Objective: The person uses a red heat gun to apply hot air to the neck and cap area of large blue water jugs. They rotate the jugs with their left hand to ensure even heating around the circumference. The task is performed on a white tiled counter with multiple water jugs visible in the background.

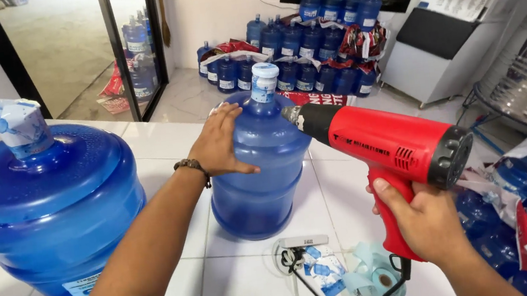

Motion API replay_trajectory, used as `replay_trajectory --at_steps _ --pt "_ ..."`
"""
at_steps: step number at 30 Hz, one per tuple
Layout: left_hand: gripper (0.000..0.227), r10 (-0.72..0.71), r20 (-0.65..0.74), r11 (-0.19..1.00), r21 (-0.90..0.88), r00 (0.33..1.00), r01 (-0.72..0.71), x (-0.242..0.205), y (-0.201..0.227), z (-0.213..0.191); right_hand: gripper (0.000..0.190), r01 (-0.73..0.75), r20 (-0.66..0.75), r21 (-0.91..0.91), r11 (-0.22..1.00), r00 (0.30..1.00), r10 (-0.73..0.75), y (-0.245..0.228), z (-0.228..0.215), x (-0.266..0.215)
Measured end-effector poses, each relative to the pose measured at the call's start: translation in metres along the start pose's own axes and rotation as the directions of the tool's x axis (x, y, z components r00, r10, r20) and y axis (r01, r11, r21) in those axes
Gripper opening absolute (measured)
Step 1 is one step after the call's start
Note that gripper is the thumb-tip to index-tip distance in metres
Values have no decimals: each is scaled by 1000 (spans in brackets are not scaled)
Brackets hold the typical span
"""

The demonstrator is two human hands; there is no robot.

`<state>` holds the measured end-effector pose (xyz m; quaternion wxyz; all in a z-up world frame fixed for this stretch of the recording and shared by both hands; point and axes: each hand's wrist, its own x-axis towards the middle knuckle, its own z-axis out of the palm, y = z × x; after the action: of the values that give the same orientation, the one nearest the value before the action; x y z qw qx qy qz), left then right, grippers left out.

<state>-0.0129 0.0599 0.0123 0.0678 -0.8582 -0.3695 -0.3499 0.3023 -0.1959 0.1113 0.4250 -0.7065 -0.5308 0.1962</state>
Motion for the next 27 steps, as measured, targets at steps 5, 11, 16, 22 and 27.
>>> replay_trajectory --at_steps 5,11,16,22,27 --pt "145 -105 -7 993 60 994 106 -7 21 1 39 -67 39 -31 997 997 68 -5 -11 -20" --pt "145 -250 -253 915 255 934 314 -17 89 19 35 -83 32 -59 995 996 85 3 -28 -35" --pt "144 -426 -461 789 232 778 569 -12 141 38 41 21 48 -122 992 999 -16 15 -33 -29" --pt "132 -499 -368 841 13 785 541 -31 132 22 38 203 4 -123 971 979 -204 30 -28 -18" --pt "147 -451 -307 886 -47 838 460 -59 86 13 36 -126 47 -64 990 991 129 18 -35 -25"
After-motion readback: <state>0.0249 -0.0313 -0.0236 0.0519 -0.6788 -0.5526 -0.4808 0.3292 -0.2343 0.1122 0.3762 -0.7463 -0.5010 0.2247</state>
